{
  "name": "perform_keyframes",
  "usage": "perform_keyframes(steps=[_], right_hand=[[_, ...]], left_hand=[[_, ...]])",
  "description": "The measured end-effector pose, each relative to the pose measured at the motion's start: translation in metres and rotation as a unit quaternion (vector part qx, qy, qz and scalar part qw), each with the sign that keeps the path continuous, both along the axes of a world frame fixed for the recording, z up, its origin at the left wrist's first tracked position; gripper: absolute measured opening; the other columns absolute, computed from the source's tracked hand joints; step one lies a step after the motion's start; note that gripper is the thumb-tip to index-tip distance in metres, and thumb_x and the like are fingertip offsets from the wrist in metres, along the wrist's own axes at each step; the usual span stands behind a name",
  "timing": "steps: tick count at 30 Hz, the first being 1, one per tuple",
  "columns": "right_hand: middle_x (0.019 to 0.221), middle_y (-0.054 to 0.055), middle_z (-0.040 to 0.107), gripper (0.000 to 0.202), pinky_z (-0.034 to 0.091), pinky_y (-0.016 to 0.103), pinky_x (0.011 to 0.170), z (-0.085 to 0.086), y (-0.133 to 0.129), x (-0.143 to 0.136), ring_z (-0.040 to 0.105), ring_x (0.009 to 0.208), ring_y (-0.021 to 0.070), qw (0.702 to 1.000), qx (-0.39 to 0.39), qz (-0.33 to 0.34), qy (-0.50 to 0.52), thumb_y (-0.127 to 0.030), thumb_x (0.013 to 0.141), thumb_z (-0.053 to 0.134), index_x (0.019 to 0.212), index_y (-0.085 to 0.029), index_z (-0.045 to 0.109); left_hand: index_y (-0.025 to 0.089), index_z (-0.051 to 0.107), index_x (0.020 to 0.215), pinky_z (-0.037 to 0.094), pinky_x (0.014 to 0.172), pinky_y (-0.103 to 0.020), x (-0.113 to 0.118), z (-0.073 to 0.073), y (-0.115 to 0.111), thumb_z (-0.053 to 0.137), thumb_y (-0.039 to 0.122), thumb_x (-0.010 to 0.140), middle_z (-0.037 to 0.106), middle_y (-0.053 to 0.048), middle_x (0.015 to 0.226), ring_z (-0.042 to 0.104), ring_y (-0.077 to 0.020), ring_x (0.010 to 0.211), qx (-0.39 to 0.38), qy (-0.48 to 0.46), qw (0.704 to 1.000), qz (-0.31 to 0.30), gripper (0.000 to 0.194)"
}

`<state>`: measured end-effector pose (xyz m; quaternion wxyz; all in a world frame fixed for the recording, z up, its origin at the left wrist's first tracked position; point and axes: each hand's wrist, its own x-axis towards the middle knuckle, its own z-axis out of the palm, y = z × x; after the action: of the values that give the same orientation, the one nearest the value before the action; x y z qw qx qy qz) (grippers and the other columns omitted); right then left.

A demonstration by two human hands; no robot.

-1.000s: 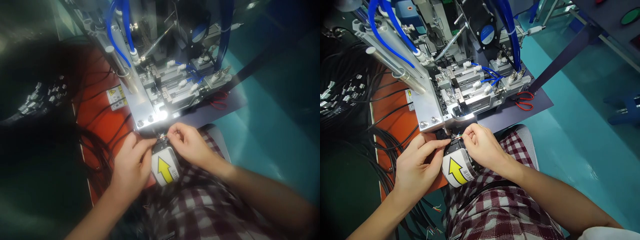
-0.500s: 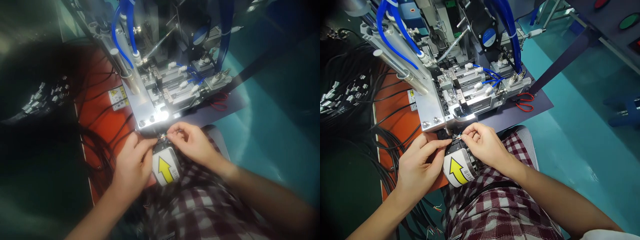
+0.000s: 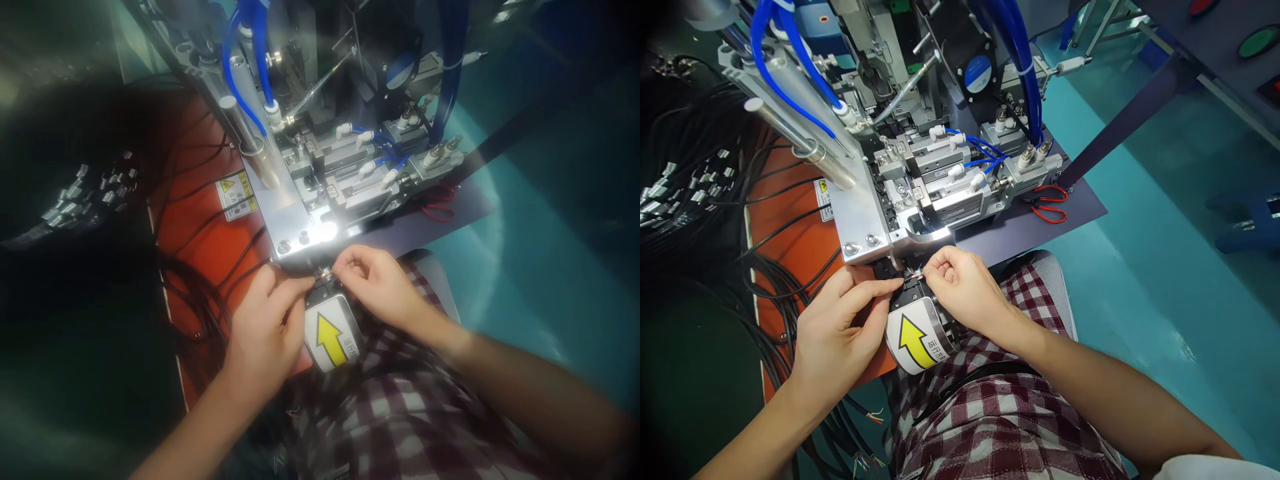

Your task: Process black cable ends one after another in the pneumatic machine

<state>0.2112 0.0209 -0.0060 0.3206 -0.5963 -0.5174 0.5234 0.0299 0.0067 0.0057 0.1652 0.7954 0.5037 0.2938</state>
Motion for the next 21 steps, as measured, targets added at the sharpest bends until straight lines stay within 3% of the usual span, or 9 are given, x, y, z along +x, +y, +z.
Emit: perform_keyframes(steps=[8,15,21], right_hand=[[0.046,-0.006,0.050,0.013,0.037,0.021,0.048,0.005,0.011,0.004,0.048,0.044,0.0089,0.991,-0.113,0.026,0.064,-0.017,0.079,0.053,0.068,-0.016,0.059],[0.067,-0.002,0.060,0.015,0.040,0.021,0.046,-0.004,0.003,0.005,0.052,0.049,0.0086,0.996,-0.011,-0.034,0.083,-0.030,0.083,0.061,0.084,-0.016,0.065],[0.062,-0.002,0.057,0.013,0.040,0.021,0.048,-0.002,0.006,-0.005,0.049,0.052,0.0087,0.993,-0.002,-0.056,0.099,-0.027,0.078,0.066,0.075,-0.015,0.064]], left_hand=[[0.020,0.068,0.095,0.048,0.063,-0.024,0.001,0.001,0.000,0.051,0.007,0.086,0.054,-0.001,0.081,0.057,-0.0128,0.075,-0.003,-0.004,1.000,0.000,0.023],[0.019,0.067,0.096,0.048,0.063,-0.023,0.001,0.000,0.000,0.051,0.007,0.087,0.053,-0.001,0.081,0.057,-0.0121,0.074,-0.007,-0.012,1.000,-0.003,0.022],[0.015,0.067,0.097,0.048,0.066,-0.022,0.001,0.000,0.000,0.053,0.004,0.086,0.055,-0.002,0.085,0.057,-0.0115,0.077,-0.004,-0.017,1.000,-0.010,0.022]])
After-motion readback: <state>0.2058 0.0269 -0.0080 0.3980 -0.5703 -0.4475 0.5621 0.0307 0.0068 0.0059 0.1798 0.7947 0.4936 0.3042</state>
